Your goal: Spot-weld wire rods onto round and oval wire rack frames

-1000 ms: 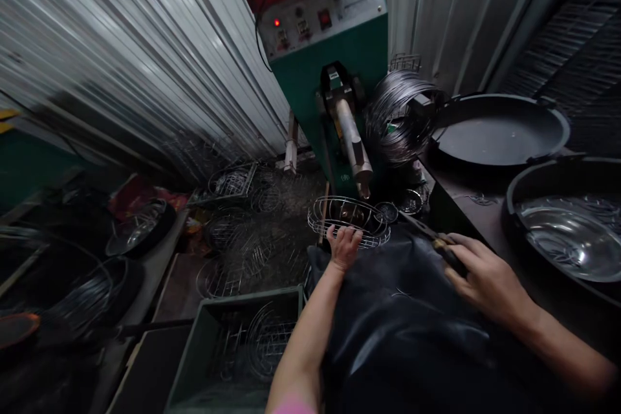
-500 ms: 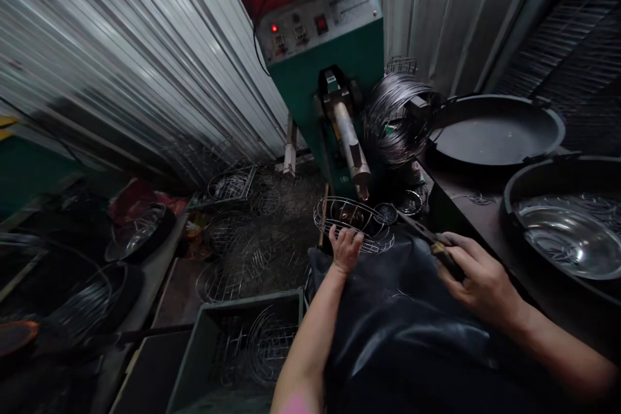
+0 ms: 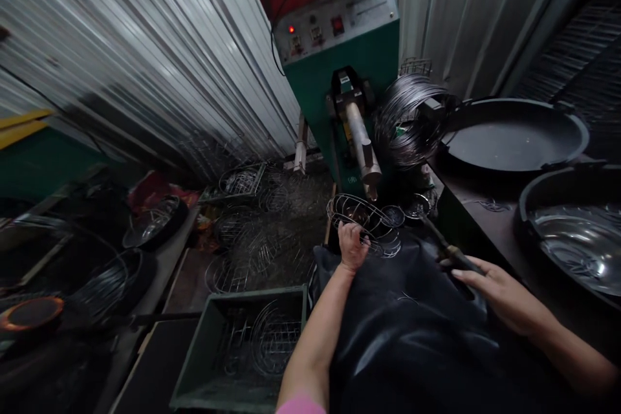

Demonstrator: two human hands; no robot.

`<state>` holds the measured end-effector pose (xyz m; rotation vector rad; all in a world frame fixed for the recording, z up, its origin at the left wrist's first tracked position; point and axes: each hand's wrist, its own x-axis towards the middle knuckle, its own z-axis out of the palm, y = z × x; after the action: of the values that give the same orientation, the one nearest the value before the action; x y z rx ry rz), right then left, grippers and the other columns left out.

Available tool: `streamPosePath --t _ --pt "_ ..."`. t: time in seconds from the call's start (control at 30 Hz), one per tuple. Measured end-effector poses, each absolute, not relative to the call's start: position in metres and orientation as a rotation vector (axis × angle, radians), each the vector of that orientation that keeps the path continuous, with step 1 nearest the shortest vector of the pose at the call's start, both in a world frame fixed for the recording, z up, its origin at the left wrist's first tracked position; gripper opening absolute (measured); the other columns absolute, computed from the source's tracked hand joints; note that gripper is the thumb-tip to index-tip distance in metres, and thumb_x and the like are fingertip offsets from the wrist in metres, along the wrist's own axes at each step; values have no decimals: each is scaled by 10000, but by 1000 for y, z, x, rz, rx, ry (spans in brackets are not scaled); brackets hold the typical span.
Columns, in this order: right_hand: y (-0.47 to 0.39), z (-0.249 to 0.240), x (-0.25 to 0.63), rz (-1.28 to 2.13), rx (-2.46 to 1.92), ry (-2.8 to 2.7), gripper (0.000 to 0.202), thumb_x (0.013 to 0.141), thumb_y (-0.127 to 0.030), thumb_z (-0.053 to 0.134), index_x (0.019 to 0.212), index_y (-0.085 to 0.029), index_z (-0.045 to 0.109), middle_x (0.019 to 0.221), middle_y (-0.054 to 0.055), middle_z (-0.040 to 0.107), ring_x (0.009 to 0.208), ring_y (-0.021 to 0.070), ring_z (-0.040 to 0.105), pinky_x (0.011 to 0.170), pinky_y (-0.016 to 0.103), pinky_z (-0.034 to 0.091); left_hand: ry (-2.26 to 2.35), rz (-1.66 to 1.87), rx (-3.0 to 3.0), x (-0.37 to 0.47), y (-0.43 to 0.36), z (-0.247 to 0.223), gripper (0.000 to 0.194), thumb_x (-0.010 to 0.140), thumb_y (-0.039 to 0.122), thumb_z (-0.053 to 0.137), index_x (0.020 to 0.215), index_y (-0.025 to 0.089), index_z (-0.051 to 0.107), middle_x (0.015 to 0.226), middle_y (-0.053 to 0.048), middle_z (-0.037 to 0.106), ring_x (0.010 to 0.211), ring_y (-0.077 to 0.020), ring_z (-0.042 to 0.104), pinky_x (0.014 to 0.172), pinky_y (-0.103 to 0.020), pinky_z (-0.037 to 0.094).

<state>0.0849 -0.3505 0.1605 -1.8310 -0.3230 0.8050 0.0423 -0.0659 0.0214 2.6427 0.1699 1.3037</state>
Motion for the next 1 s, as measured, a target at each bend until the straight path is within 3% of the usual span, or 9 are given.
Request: streamPosePath --t 0.13,0.37,0.57,0.77,1.0 --pt "-334 149 74 1029 -1758 -269 476 665 -551 607 965 -183 650 901 59 699 886 253 641 756 300 518 121 1309 2720 38 -70 20 214 704 164 552 915 199 536 878 -58 576 895 -199 533 998 -489 289" --pt "-325 136 80 916 -1965 -485 371 727 -504 525 857 -171 621 724 16 653 701 194 603 615 276 466 43 1252 2812 34 -71 21 188 694 144 554 862 224 579 808 -27 604 831 -187 541 974 -461 250" --pt "-325 136 83 747 -2096 -635 293 779 -458 471 820 -192 587 845 50 652 799 210 593 712 297 457 54 1193 2881 30 -78 20 165 721 141 548 842 243 596 801 -15 618 791 -165 535 943 -411 229" --pt "-324 135 80 992 -1946 -468 312 785 -502 452 749 -194 485 655 -8 541 530 119 492 482 233 399 54 1227 2902 27 -80 16 117 747 161 539 820 235 592 755 -14 611 770 -167 525 922 -405 236" --pt "-323 137 78 1109 -1767 -306 327 732 -514 515 749 -190 475 600 -37 503 468 88 446 428 204 328 51 1250 2924 26 -81 13 100 733 162 544 800 225 582 739 -14 604 773 -176 521 913 -414 253"
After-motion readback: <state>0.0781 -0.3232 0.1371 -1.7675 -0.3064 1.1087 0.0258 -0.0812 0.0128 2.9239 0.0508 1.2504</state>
